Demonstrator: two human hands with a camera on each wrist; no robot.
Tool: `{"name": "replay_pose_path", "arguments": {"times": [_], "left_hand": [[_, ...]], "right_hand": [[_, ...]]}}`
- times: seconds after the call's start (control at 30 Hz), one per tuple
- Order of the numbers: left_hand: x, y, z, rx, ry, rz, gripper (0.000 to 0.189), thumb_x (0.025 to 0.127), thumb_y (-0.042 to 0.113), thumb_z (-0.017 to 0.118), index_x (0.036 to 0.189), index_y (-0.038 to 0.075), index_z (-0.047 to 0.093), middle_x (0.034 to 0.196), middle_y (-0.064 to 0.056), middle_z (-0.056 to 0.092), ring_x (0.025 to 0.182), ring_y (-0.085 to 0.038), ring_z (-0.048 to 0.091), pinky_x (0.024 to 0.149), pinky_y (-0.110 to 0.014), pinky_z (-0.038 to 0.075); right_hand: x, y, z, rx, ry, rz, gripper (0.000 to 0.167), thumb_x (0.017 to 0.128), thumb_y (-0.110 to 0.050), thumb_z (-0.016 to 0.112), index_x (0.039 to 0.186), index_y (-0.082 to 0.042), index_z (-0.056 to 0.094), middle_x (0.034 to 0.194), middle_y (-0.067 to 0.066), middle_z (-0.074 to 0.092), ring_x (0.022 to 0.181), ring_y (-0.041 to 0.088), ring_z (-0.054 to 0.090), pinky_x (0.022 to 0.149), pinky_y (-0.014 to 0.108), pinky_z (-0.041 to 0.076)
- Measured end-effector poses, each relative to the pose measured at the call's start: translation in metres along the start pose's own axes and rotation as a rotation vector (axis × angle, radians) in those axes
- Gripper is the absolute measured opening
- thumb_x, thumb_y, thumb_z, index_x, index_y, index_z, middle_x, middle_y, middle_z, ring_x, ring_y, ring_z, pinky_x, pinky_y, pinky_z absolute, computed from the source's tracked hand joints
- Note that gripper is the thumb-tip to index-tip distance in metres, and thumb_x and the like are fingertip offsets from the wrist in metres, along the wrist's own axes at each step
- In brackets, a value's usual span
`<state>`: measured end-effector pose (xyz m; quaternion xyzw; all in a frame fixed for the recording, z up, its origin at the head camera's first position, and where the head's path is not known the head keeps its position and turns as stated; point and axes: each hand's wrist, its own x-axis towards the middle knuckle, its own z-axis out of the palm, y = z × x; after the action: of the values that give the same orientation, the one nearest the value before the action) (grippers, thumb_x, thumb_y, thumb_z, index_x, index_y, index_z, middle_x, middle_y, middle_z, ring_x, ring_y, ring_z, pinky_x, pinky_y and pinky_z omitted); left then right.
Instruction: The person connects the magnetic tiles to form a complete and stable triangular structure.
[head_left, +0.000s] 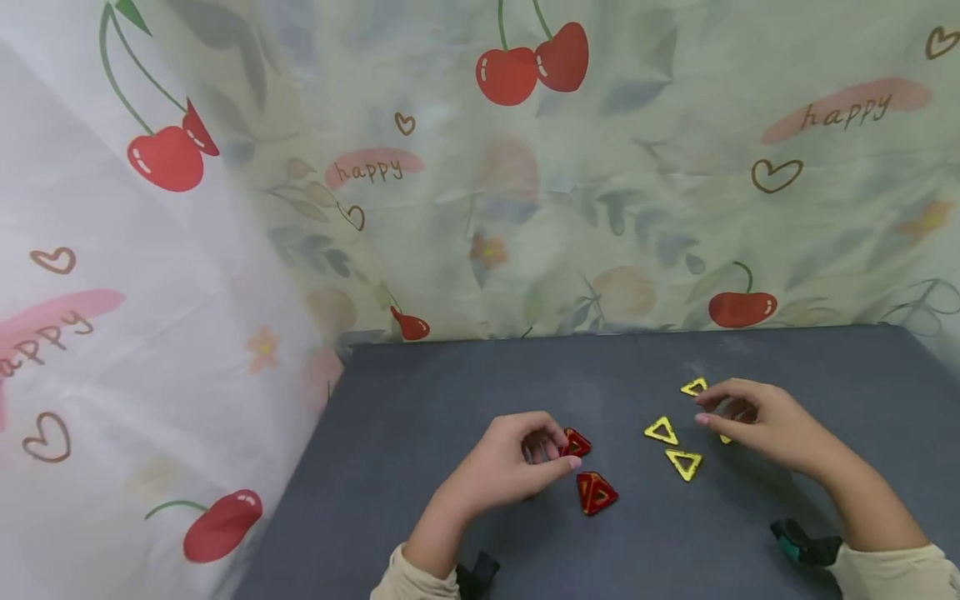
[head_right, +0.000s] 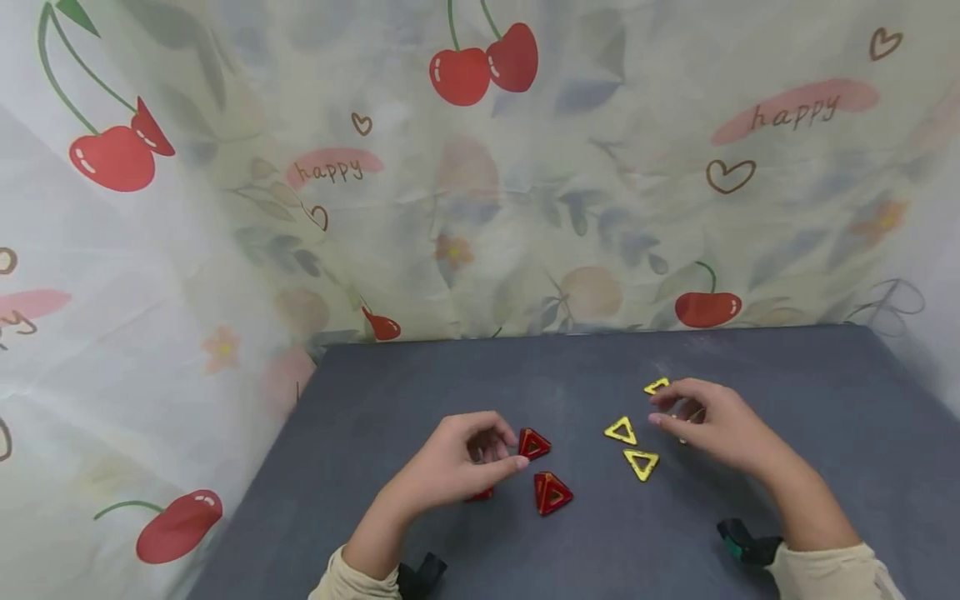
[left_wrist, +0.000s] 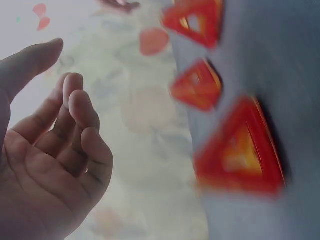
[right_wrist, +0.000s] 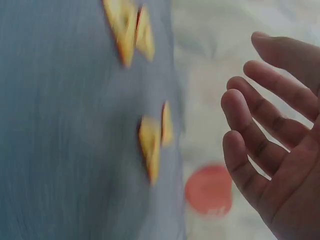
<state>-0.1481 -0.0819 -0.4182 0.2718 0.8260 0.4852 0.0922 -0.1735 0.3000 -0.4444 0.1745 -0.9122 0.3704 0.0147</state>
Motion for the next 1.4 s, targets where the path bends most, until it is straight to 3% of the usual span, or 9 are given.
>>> {"name": "replay_pose_path", "arguments": {"times": [0.13,0.3,0.5,0.67,0.87,1.03,1.27,1.4], "left_hand": [[0.016,0.015,0.024,-0.048,-0.046,0.055,0.013,0.097,0.024,0.081,0.103,0.015,0.074,0.088,0.008,0.068,0.073,-0.003,0.061,0.071,-0.022,0.055],[0.037,0.028,0.06,-0.104,-0.09,0.091,0.013,0.096,0.025,0.081,0.102,0.015,0.074,0.087,0.012,0.068,0.072,0.002,0.062,0.071,-0.02,0.057],[0.058,0.032,0.098,-0.126,-0.023,0.069,0.015,0.095,0.027,0.082,0.1,0.015,0.075,0.087,0.017,0.065,0.077,0.004,0.062,0.074,-0.017,0.056],[0.068,0.03,0.121,-0.094,0.063,0.0,0.015,0.093,0.031,0.084,0.098,0.021,0.074,0.093,0.017,0.062,0.085,0.004,0.059,0.075,-0.016,0.052],[0.079,0.027,0.143,-0.032,0.143,-0.124,0.02,0.089,0.029,0.087,0.098,0.016,0.075,0.092,0.007,0.062,0.078,0.001,0.056,0.068,-0.017,0.049],[0.087,0.025,0.154,0.053,0.146,-0.231,0.023,0.086,0.029,0.089,0.096,0.015,0.074,0.088,0.006,0.059,0.072,0.0,0.048,0.065,-0.019,0.045],[0.098,0.027,0.156,0.191,0.157,-0.372,0.031,0.08,0.034,0.094,0.094,0.015,0.073,0.083,0.007,0.056,0.07,-0.007,0.049,0.063,-0.025,0.045],[0.103,0.03,0.159,0.279,0.145,-0.4,0.033,0.077,0.037,0.096,0.092,0.018,0.074,0.081,0.007,0.059,0.068,-0.007,0.05,0.062,-0.025,0.044]], "right_hand": [[-0.001,0.031,-0.012,-0.039,0.016,0.078,0.035,0.101,-0.029,0.075,0.127,-0.006,0.072,0.119,0.014,0.074,0.083,0.005,0.067,0.068,0.028,0.054],[-0.002,0.055,-0.01,-0.023,0.014,0.111,0.036,0.101,-0.026,0.075,0.127,-0.001,0.072,0.118,0.018,0.075,0.081,0.008,0.068,0.067,0.027,0.054],[-0.005,0.066,-0.006,0.032,-0.02,0.148,0.038,0.1,-0.022,0.076,0.128,0.003,0.07,0.119,0.021,0.074,0.073,0.011,0.068,0.065,0.027,0.053],[-0.006,0.07,-0.004,0.034,-0.058,0.178,0.039,0.099,-0.023,0.077,0.127,0.004,0.069,0.115,0.018,0.073,0.068,0.011,0.064,0.062,0.027,0.05],[-0.006,0.074,-0.004,0.001,-0.062,0.196,0.039,0.097,-0.024,0.08,0.125,0.002,0.071,0.107,0.01,0.071,0.068,0.009,0.061,0.062,0.027,0.048],[-0.007,0.077,-0.006,-0.011,-0.099,0.196,0.039,0.096,-0.024,0.081,0.124,0.001,0.072,0.103,0.006,0.069,0.063,0.009,0.055,0.059,0.027,0.045],[-0.006,0.078,-0.008,0.037,-0.165,0.215,0.037,0.096,-0.026,0.08,0.124,-0.002,0.073,0.101,0.005,0.065,0.064,0.01,0.053,0.06,0.028,0.047],[-0.008,0.079,-0.011,0.035,-0.18,0.199,0.033,0.096,-0.023,0.08,0.121,-0.002,0.073,0.099,0.005,0.062,0.063,0.009,0.052,0.059,0.027,0.046]]}}
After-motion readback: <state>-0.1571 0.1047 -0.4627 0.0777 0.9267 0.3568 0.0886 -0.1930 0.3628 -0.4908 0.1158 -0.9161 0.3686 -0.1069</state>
